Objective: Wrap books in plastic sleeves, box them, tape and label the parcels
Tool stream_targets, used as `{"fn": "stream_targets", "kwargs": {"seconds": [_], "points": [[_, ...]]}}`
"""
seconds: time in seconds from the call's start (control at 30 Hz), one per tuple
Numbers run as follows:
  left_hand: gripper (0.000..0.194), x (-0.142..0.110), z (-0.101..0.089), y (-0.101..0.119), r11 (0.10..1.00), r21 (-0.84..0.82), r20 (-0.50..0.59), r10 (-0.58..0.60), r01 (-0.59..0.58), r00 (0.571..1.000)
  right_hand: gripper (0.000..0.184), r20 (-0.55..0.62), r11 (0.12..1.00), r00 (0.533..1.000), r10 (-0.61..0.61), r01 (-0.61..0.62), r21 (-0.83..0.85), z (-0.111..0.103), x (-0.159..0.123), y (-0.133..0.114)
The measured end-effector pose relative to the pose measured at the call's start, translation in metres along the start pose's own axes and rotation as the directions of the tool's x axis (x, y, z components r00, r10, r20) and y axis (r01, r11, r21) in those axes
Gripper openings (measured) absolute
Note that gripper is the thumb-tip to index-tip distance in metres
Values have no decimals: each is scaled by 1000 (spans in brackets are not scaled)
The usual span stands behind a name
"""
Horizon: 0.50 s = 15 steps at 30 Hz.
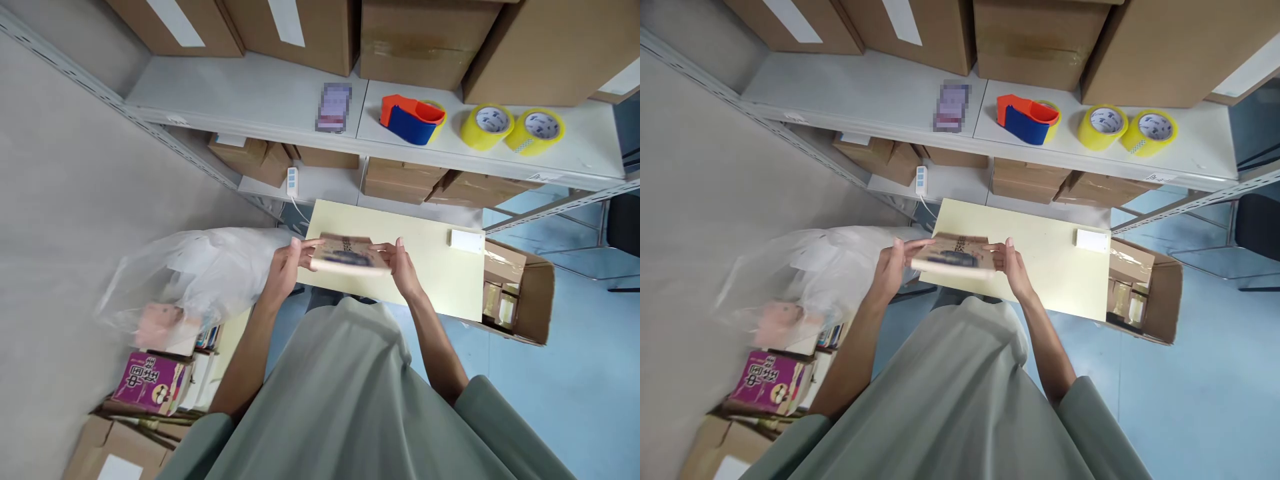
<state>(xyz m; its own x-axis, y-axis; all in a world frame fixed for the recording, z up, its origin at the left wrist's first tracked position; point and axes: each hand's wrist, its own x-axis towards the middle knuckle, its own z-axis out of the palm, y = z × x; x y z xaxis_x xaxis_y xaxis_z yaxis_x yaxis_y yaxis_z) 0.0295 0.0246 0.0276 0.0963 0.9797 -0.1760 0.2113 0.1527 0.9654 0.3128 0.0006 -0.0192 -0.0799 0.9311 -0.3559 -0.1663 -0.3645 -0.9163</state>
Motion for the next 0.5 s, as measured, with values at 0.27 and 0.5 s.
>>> {"fn": "stream_targets", "kwargs": {"seconds": [0.27,0.5], "points": [[34,-6,24,-4,938,312,-40,173,-153,984,53,-21,988,989,-148,149,29,-6,27,48],[25,-27,83,23,657,595,291,360,-463,886,60,67,949,998,6,-27,313,1,52,80]]}}
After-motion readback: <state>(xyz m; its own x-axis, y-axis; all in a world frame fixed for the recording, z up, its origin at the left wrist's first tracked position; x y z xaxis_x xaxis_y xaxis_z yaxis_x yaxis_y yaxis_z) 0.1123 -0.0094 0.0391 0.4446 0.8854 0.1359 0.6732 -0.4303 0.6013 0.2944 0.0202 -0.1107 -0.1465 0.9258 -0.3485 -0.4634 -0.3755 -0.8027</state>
